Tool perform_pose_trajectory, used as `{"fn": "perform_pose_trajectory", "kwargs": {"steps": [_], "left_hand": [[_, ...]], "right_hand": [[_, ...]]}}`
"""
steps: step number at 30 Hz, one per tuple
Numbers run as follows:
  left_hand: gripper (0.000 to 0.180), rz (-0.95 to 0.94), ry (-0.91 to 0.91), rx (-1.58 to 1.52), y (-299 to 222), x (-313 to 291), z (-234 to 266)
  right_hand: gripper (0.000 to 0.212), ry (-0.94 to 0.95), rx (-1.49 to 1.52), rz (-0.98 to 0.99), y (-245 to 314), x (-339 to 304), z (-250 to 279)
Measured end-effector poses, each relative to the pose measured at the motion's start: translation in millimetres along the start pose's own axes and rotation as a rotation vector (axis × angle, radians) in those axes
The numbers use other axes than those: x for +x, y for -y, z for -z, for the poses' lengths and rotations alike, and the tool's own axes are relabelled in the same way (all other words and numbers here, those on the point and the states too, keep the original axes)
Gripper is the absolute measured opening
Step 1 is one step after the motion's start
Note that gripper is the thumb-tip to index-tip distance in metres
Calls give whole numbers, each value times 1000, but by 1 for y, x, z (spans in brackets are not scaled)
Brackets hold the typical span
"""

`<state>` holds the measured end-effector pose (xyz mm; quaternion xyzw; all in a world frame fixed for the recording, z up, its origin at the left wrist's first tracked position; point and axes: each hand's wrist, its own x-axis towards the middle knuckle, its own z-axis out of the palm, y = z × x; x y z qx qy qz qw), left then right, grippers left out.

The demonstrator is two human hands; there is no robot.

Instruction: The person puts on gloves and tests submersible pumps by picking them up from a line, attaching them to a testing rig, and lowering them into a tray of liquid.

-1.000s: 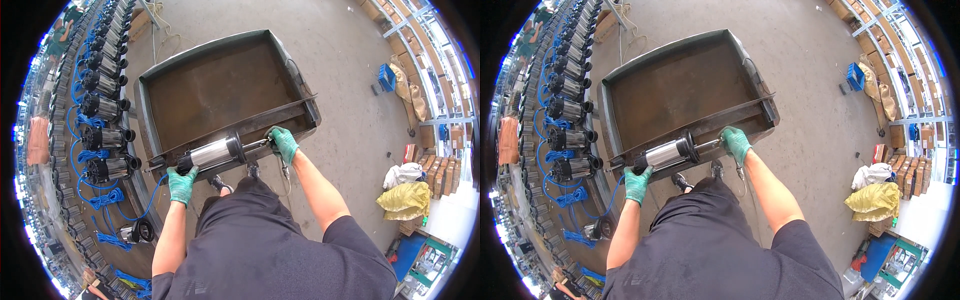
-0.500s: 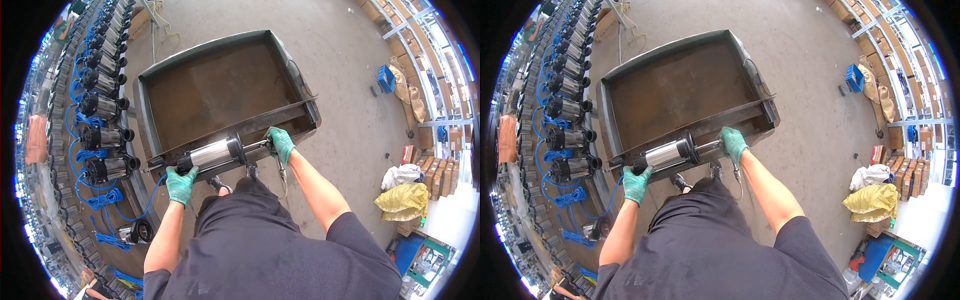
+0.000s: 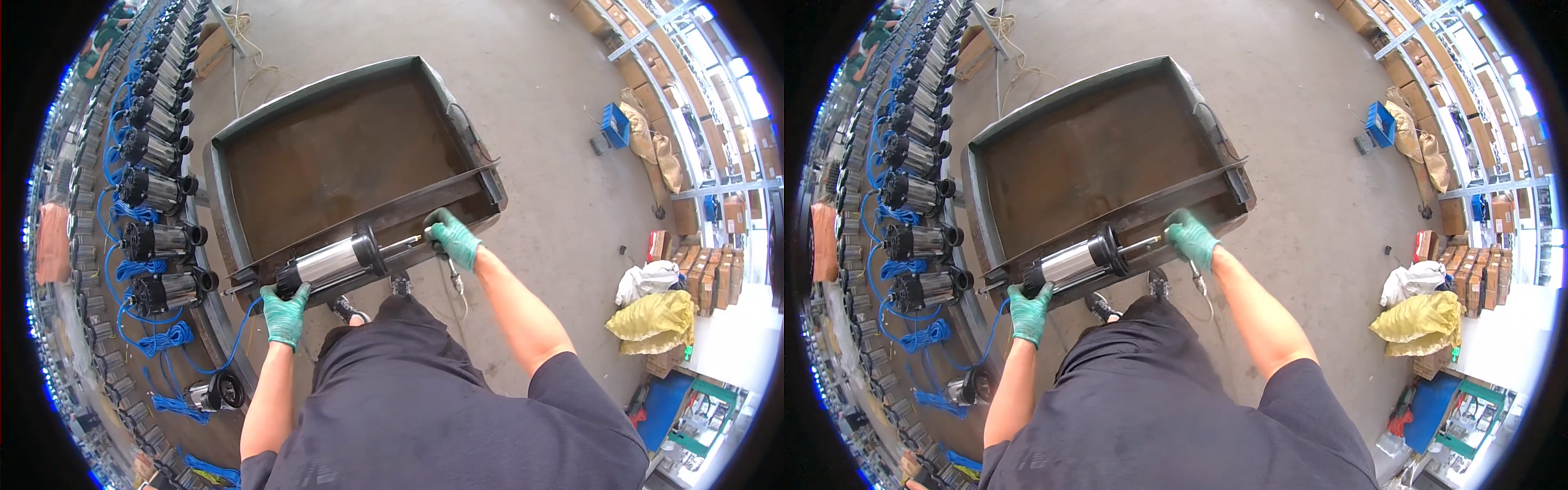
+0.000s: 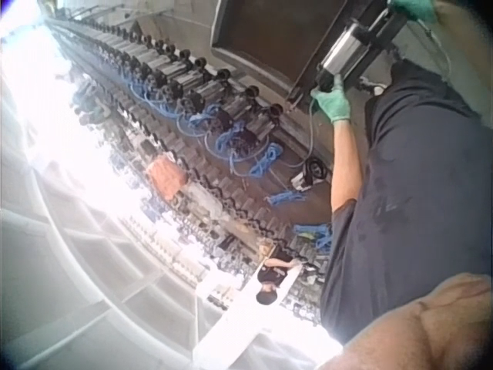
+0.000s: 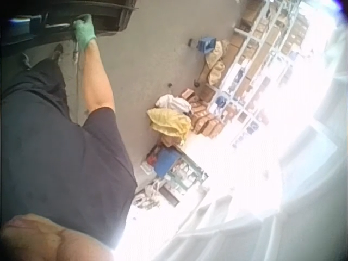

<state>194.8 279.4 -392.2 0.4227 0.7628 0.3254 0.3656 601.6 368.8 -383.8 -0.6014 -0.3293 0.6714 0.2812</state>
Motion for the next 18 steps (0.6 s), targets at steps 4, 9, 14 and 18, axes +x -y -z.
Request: {"fn": "perform_pose_trajectory", "kwargs": {"steps": [4, 9, 14, 18], "left_hand": [[53, 45, 27, -59, -4, 0, -3], [53, 3, 22, -17, -10, 1, -6], [54, 37, -22, -27, -21, -9, 0], [66, 22, -29, 90, -33, -13, 7]], "right_hand": [[33, -323, -468, 199, 6, 15, 85], [40, -706, -1160, -108, 49, 49, 146], [38, -521, -1388, -96, 65, 86, 143], [41, -595, -1261, -76, 66, 78, 132]]}}
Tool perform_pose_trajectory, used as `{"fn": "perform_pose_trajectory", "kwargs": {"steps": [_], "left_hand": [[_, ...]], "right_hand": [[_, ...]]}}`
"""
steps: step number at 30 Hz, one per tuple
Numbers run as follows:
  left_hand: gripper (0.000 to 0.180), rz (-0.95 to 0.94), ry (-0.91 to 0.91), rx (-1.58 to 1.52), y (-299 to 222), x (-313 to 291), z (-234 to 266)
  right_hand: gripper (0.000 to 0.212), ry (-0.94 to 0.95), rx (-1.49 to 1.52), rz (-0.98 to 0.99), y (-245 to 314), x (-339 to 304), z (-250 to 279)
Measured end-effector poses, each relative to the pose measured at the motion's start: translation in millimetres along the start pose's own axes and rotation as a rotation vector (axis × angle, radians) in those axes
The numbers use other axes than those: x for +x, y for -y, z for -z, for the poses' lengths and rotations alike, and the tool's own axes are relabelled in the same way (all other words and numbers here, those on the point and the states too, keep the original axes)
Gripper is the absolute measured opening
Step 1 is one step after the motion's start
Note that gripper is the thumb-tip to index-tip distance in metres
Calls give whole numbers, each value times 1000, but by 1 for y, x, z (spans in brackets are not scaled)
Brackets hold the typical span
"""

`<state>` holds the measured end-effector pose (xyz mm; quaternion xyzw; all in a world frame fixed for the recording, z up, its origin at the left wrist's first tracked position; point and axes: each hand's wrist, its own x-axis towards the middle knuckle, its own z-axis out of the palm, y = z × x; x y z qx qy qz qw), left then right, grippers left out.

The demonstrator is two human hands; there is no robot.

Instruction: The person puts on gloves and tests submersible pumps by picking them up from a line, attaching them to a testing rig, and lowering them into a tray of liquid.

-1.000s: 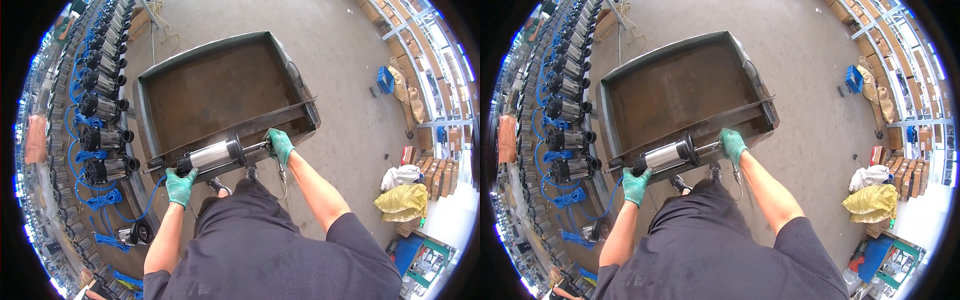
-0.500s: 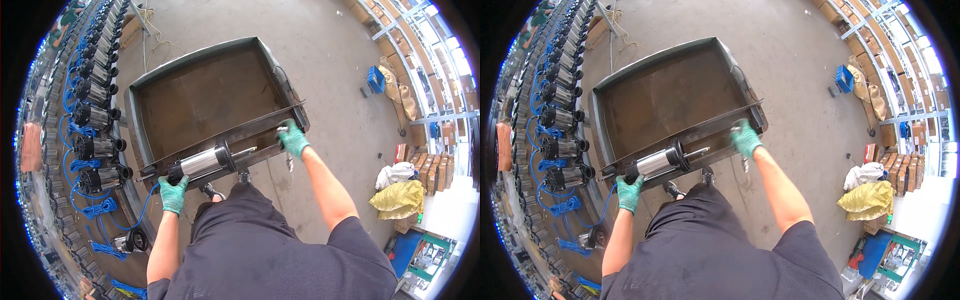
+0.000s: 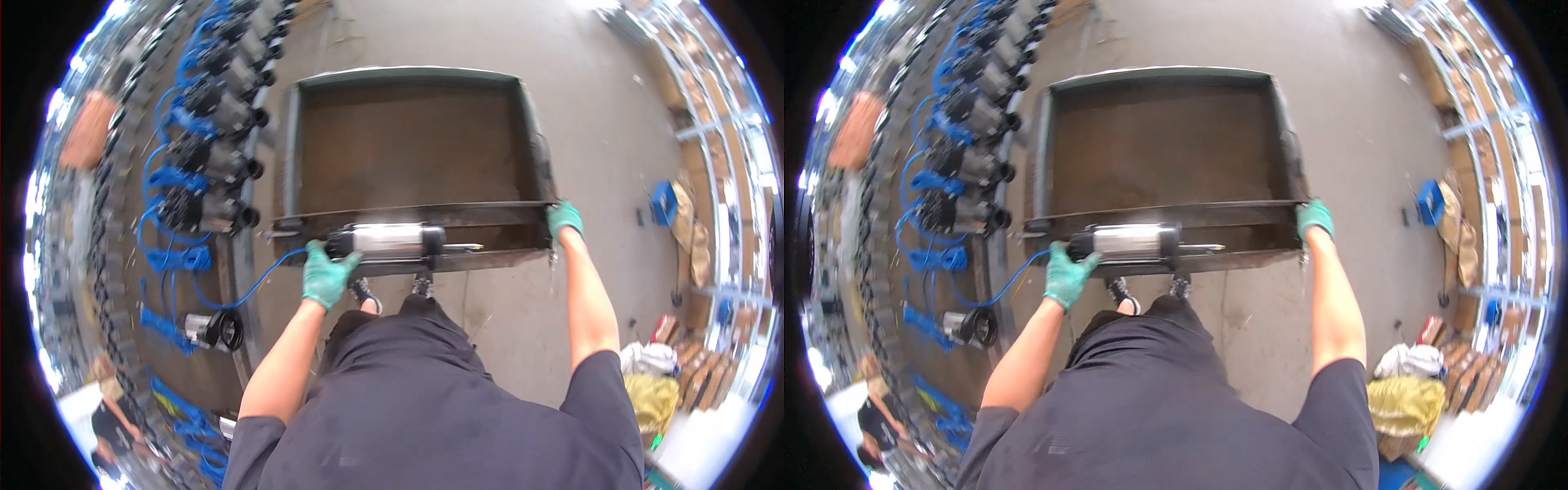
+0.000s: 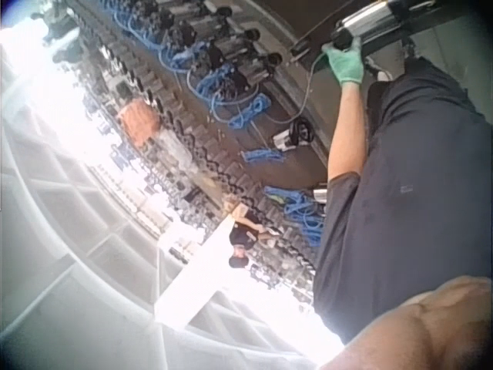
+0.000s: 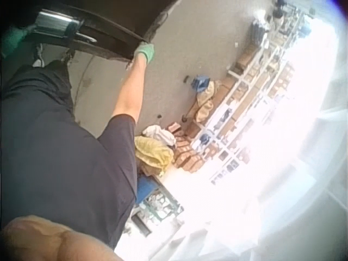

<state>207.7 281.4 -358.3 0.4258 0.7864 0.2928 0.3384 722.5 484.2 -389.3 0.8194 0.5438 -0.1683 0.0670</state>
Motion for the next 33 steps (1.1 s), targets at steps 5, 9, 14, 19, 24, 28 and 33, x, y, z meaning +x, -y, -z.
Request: {"fn": "perform_pose_trajectory", "kwargs": {"steps": [5, 9, 14, 19, 24, 28, 33], "left_hand": [[70, 62, 112, 255, 12, 4, 14], [34, -278, -161, 385, 64, 33, 61], [43, -192, -26, 934, 105, 84, 123], [41, -281, 210, 849, 121, 115, 142], [27, -159, 305, 357, 160, 128, 142], [19, -48, 186, 23, 171, 112, 146], [21, -187, -39, -133, 132, 68, 136]], "right_hand": [[40, -388, 192, 212, 5, -35, -6], [32, -78, 574, 386, 89, -116, 1], [26, -73, 537, 709, 201, -220, -4], [15, -279, 338, 747, 227, -225, -29], [13, -295, 306, 743, 233, -221, -33], [13, -315, 309, 726, 233, -221, -37], [13, -350, 308, 699, 232, -223, -37]]}}
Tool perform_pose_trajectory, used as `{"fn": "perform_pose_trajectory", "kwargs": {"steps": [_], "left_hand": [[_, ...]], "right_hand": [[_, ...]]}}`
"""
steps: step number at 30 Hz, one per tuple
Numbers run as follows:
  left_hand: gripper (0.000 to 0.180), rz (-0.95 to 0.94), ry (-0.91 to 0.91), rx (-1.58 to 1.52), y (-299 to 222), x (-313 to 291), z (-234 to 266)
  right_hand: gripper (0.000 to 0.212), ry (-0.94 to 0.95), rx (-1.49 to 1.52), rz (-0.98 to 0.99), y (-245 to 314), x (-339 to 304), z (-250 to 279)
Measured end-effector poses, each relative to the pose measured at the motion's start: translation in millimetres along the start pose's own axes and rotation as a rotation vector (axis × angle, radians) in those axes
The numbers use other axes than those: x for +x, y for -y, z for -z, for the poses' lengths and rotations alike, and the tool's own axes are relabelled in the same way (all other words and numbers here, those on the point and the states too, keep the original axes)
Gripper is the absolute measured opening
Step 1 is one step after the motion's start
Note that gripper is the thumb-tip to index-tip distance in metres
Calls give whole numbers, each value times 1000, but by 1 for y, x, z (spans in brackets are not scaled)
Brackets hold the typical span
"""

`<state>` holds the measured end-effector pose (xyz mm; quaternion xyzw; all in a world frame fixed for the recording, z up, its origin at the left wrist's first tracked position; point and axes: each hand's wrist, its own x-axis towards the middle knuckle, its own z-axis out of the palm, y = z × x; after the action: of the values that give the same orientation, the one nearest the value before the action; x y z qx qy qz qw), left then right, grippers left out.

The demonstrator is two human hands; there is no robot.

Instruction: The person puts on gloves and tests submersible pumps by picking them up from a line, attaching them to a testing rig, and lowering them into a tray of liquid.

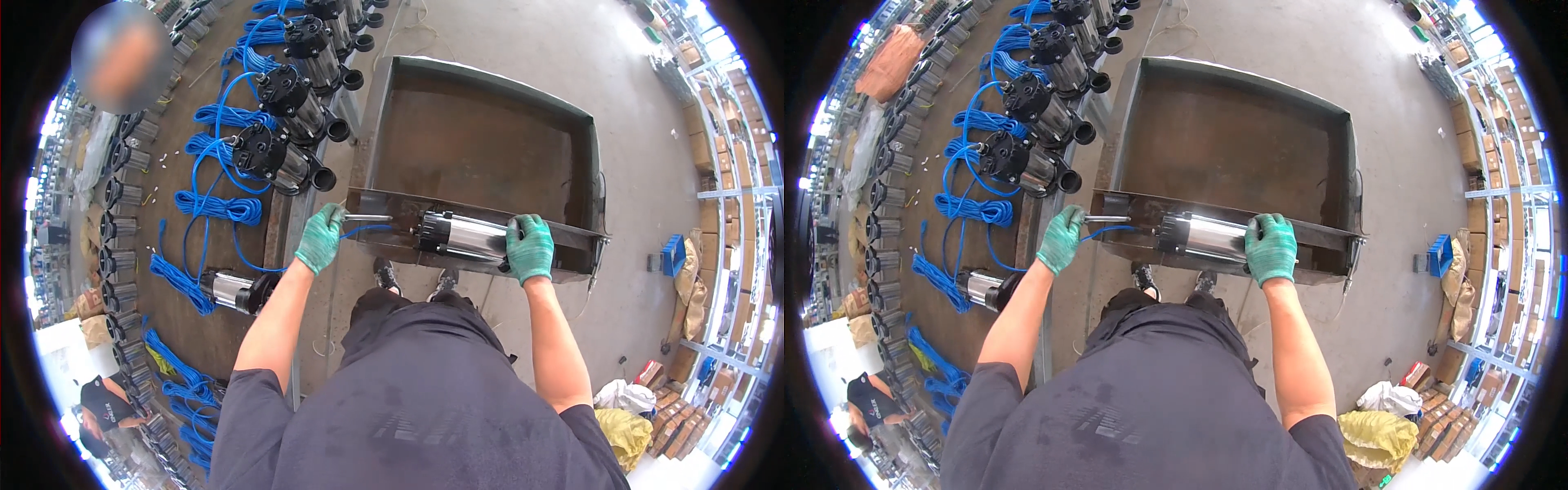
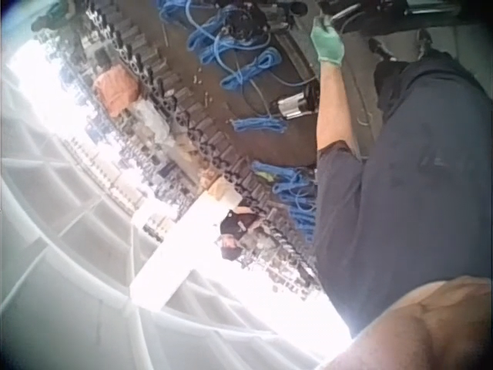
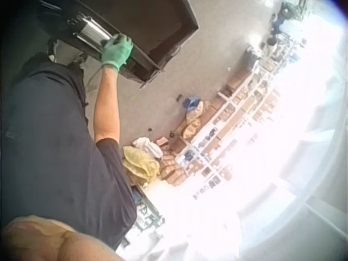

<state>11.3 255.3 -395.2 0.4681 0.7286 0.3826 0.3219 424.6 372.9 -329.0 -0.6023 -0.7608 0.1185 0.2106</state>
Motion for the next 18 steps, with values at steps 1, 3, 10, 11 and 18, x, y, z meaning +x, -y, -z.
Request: {"fn": "perform_pose_trajectory", "kwargs": {"steps": [1, 3, 10, 11, 18], "left_hand": [[21, 22, 31, 0, -7, -6, -5], [21, -20, 47, -32, -10, -13, -21], [23, 105, 138, -233, 17, -6, -64], [22, 105, 161, -243, 16, -3, -62], [22, 511, 538, -464, -12, 15, -38]], "right_hand": [[13, 2, 5, -4, -1, -1, 0], [13, -1, 11, -1, 2, 1, 0], [12, 6, 1, -14, 6, 2, 3], [12, 12, 3, -18, 5, 2, 3], [12, 22, -4, -16, -2, 1, -1]]}}
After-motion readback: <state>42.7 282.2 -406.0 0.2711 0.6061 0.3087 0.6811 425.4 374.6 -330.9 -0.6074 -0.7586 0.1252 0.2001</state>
